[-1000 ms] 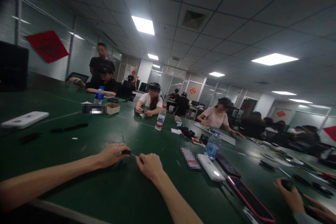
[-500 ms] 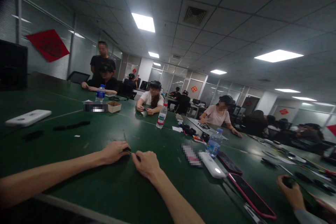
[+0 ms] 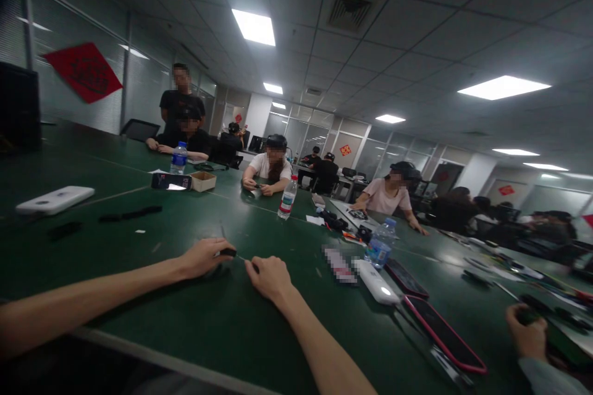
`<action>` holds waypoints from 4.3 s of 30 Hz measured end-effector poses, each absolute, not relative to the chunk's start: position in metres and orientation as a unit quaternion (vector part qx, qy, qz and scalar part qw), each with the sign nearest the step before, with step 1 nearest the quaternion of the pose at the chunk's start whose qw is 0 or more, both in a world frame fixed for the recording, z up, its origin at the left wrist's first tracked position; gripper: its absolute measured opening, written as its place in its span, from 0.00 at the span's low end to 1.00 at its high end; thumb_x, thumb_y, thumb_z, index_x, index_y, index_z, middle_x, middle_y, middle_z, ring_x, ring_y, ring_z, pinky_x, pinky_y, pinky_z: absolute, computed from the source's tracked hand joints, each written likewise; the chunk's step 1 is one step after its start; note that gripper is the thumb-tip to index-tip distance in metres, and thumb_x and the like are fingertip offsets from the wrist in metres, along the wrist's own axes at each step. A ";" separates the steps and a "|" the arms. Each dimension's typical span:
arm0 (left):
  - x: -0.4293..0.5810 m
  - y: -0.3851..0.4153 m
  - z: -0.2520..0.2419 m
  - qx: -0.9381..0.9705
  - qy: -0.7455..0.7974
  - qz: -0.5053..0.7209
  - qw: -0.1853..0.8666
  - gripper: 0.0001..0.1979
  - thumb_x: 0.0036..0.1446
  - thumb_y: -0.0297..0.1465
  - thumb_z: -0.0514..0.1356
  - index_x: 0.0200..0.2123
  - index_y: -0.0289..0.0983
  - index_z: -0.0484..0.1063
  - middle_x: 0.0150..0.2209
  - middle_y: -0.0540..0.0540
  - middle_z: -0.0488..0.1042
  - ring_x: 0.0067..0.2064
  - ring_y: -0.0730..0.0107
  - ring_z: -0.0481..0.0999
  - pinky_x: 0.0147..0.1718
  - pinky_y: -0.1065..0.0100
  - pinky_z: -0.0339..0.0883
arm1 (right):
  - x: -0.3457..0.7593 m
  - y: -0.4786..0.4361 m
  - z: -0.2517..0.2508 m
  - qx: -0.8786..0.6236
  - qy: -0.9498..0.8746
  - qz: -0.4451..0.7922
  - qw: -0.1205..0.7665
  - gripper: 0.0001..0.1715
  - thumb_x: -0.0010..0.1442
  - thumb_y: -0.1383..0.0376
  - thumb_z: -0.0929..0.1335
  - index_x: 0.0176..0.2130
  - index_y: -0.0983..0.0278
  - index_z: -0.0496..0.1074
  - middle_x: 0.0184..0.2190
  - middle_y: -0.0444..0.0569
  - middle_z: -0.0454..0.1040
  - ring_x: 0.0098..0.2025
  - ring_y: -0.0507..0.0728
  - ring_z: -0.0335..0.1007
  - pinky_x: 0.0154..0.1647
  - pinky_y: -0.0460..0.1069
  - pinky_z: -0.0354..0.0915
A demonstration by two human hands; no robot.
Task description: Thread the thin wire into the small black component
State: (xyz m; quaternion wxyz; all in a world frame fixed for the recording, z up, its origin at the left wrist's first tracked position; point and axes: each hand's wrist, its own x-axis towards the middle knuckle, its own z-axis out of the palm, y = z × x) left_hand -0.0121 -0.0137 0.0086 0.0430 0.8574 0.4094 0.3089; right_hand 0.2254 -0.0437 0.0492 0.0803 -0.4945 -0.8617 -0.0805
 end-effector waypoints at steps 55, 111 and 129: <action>-0.008 -0.011 0.003 0.861 0.396 0.315 0.051 0.13 0.62 0.36 0.57 0.47 0.41 0.73 0.45 0.45 0.77 0.44 0.63 0.77 0.44 0.65 0.69 | 0.224 -0.046 0.051 -0.496 -0.860 -0.099 0.060 0.29 0.69 0.50 0.54 0.37 0.60 0.76 0.34 0.49 0.80 0.35 0.55 0.76 0.36 0.45 0.62; 0.000 -0.014 0.005 0.876 0.392 0.280 0.010 0.09 0.63 0.33 0.55 0.41 0.38 0.75 0.39 0.45 0.77 0.39 0.63 0.78 0.39 0.67 0.69 | 0.200 -0.046 0.054 -0.356 -0.899 -0.065 0.248 0.27 0.70 0.56 0.56 0.28 0.64 0.71 0.26 0.47 0.75 0.26 0.49 0.68 0.30 0.43 0.55; -0.006 -0.018 0.008 0.869 0.383 0.310 0.038 0.12 0.62 0.35 0.57 0.47 0.39 0.73 0.43 0.44 0.78 0.43 0.62 0.78 0.43 0.65 0.69 | 0.234 -0.034 0.049 -0.454 -0.885 -0.065 0.085 0.28 0.70 0.52 0.55 0.34 0.60 0.76 0.30 0.47 0.78 0.30 0.52 0.73 0.34 0.44 0.60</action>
